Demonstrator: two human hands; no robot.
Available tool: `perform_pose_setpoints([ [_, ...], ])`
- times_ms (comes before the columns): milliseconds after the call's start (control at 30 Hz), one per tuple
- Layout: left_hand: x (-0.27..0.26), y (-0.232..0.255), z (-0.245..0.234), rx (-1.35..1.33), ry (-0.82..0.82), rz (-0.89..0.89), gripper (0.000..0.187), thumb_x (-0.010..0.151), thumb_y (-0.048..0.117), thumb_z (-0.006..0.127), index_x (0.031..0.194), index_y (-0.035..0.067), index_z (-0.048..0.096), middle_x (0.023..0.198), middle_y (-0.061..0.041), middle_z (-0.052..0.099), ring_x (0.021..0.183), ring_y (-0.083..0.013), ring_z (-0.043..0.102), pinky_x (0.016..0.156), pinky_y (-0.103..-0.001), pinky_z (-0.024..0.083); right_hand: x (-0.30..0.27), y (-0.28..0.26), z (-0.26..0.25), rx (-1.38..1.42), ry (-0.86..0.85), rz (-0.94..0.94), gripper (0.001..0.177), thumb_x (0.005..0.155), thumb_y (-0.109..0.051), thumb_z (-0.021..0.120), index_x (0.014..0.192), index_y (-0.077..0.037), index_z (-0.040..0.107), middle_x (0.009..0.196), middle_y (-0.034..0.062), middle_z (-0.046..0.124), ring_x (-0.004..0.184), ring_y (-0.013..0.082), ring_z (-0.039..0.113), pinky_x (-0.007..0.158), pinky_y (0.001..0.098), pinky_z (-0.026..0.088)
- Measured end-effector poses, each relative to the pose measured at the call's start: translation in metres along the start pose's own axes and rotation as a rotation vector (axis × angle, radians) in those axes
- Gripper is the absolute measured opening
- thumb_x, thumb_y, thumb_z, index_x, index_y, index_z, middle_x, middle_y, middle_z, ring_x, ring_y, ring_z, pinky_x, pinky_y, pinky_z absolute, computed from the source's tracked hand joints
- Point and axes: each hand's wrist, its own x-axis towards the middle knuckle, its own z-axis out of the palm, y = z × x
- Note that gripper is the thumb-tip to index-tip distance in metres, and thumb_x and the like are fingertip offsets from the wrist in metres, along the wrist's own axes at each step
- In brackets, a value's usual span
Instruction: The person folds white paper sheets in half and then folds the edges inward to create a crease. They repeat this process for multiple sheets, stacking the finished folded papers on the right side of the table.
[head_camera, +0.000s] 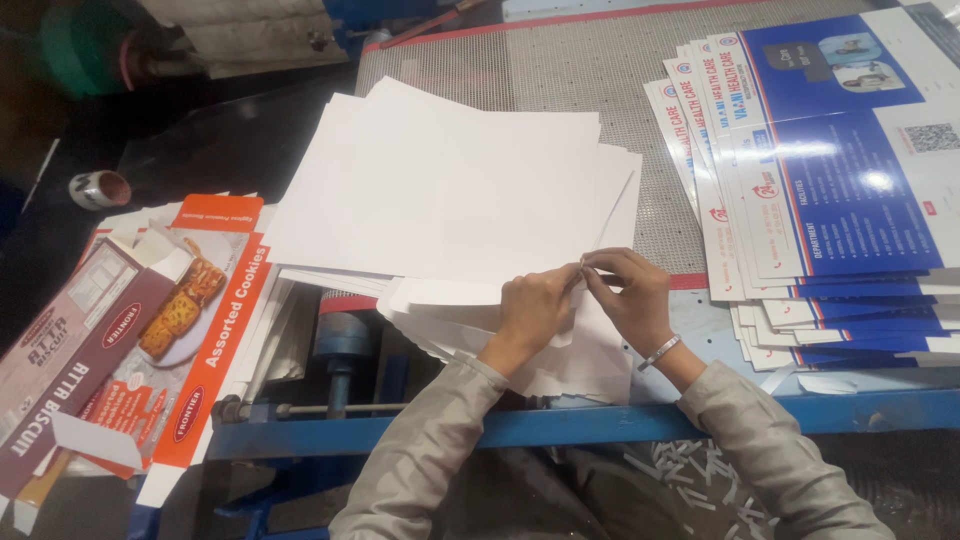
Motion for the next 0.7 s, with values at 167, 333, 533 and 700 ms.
perform_pose_setpoints([
  [167,-0.001,0.001,0.000,-0.014,-0.042,0.001,0.024,0.092,0.016,0.062,0.113,0.018,0.073,0.082,-0.009,0.075,0.067,-0.0333,0.072,0.060,-0.046,0.055,0.000,0.002,0.004,-0.029,-0.008,-0.006,0.011,0.084,0.002,0.076,0.093,0.000,0.070,0.106,0.0080,0.073,0.088,0.0168,0.076,0.076,0.0271,0.062],
  [333,-0.001,0.003,0.002,-0.025,-0.057,-0.004,0.020,0.095,0.018,0.060,0.111,0.019,0.073,0.082,-0.008,0.075,0.067,-0.0329,0.072,0.059,-0.046,0.055,-0.001,0.004,0.007,-0.101,0.005,-0.027,0.018,0.077,0.001,0.080,0.088,0.002,0.066,0.110,0.0099,0.067,0.088,0.0193,0.074,0.076,0.0274,0.065],
  [533,0.001,0.000,-0.002,-0.032,0.062,-0.008,0.016,0.095,0.022,0.065,0.107,0.018,0.075,0.078,-0.011,0.073,0.066,-0.0325,0.072,0.059,-0.044,0.055,0.002,0.029,-0.006,-0.128,0.089,0.115,0.012,0.083,0.001,0.077,0.089,0.002,0.066,0.119,0.0125,0.062,0.091,0.0197,0.073,0.074,0.0278,0.061],
  [700,0.003,0.001,-0.014,-0.119,0.173,-0.044,0.013,0.098,0.025,0.068,0.104,0.015,0.075,0.079,-0.010,0.074,0.068,-0.0304,0.072,0.060,-0.040,0.054,-0.034,0.058,-0.090,-0.176,0.258,0.094,0.014,0.083,0.003,0.079,0.091,0.003,0.068,0.128,0.0124,0.062,0.105,0.0184,0.066,0.084,0.0265,0.063],
])
